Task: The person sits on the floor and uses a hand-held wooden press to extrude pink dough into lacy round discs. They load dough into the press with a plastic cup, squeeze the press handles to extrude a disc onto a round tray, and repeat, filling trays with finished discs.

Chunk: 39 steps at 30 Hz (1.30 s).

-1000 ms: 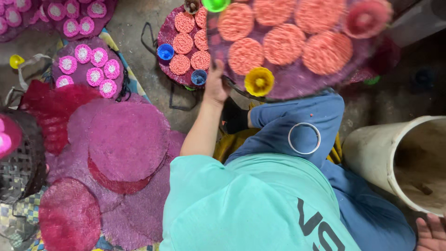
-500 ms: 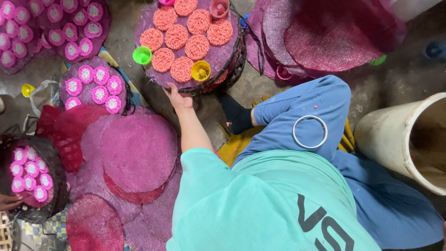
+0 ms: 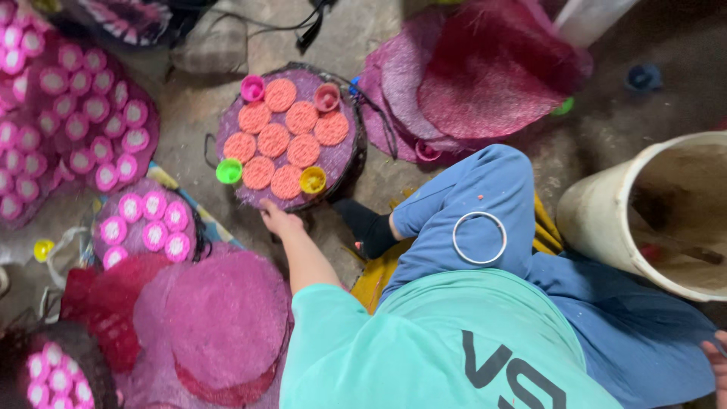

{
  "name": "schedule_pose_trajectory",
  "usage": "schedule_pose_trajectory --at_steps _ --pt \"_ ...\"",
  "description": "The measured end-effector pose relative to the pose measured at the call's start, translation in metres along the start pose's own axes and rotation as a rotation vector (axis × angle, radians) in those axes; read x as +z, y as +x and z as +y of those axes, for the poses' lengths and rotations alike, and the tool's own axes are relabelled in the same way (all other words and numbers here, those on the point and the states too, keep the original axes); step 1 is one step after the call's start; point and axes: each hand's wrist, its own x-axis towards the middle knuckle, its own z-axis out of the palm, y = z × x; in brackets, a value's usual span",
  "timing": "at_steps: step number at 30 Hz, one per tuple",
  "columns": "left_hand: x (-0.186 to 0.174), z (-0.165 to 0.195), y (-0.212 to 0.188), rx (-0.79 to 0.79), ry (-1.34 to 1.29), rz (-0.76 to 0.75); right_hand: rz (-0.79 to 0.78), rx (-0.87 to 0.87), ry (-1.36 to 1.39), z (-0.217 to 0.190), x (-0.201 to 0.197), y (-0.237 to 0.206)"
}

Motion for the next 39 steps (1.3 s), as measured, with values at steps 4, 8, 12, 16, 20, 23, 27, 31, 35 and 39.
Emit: schedule_pose_trajectory --at_steps 4,8,12,16,20,23,27,31,35,39 --pt "0.027 -0.006 -0.014 -0.056 0.709 0.437 0.005 0.022 0.074 -0.008 -0.013 0.012" --pt "0.079 -0.025 -0.029 0.320 0.965 0.745 0.084 0.024 0.291 -0.011 -0.015 0.005" --pt "0.167 -0.072 -0.067 0.619 0.714 0.190 0.222 0.258 0.500 -0.007 0.010 0.007" --pt "0.285 -0.146 -0.169 0.145 0.308 -0.552 0.333 0.333 0.429 -0.017 0.035 0.036" --pt "0.401 -0.202 -0.308 -0.524 0.201 -1.000 0.389 0.282 0.287 -0.045 0.039 0.073" --pt "0.483 -0.229 -0.403 -0.956 0.116 -1.168 0.502 0.286 0.212 -0.064 0.033 0.100" --pt "0.572 -0.253 -0.499 -0.989 0.090 -1.276 0.634 0.374 0.051 -0.079 0.016 0.143" --pt "0.637 -0.264 -0.553 -0.998 0.073 -1.110 0.622 0.466 0.014 -0.088 -0.001 0.200" --pt "0.670 -0.260 -0.576 -0.948 -0.068 -0.890 0.577 0.589 -0.064 -0.102 0.000 0.228" --pt "0.677 -0.248 -0.581 -0.837 -0.238 -0.897 0.572 0.572 -0.036 -0.118 0.006 0.222"
